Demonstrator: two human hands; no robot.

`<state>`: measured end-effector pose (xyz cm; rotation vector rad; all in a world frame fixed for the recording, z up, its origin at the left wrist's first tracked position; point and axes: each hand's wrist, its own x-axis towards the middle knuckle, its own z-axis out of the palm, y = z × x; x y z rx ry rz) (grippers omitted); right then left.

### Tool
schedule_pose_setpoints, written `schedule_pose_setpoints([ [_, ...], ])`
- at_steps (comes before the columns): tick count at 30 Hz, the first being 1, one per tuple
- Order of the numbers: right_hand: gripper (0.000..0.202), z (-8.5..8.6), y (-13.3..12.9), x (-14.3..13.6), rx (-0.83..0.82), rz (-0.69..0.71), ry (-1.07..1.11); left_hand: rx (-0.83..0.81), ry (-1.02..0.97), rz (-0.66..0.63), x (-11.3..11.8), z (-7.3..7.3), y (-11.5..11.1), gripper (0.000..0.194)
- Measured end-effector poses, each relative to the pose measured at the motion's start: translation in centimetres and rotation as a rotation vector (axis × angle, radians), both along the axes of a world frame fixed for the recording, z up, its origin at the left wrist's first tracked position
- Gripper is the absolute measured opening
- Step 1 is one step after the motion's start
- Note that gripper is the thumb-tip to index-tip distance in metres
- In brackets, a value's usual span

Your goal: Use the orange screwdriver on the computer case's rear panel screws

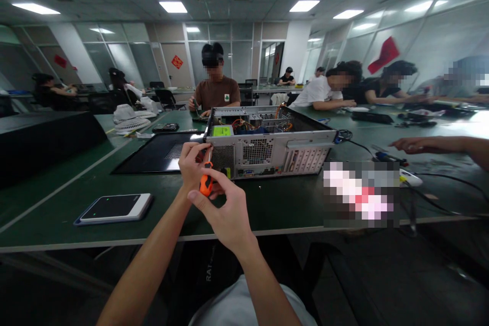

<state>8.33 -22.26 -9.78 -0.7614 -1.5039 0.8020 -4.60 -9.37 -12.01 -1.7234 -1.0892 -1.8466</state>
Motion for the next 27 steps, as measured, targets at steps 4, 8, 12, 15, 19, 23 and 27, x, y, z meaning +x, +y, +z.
schedule_pose_setpoints([
  [4,0.041,0.2,-0.1,-0.2,-0.014,-0.014,0.013,-0.036,-0.011,-0.008,0.0,0.0,-0.1,0.009],
  [8,0.042,0.0,-0.1,-0.4,-0.029,-0.011,0.030,-0.045,-0.013,-0.018,0.0,-0.1,0.0,0.008],
  [12,0.043,-0.4,0.1,-0.8,-0.075,0.011,0.081,-0.069,-0.025,0.005,0.1,-0.1,0.0,0.009],
  [15,0.045,-0.6,0.3,-1.0,-0.088,0.052,0.154,-0.086,-0.038,-0.009,0.3,0.0,-0.2,0.008],
  [19,0.046,-1.0,0.4,-0.9,-0.035,0.149,0.243,-0.144,-0.109,-0.033,0.0,0.6,-0.5,0.022],
  [23,0.045,-1.3,0.6,-0.6,0.028,0.078,0.170,-0.160,-0.206,-0.011,-0.7,2.7,0.2,0.027],
  [27,0.034,-1.2,0.6,-0.6,0.204,-0.102,0.101,-0.298,-0.071,-0.036,-1.4,6.7,3.3,0.022],
])
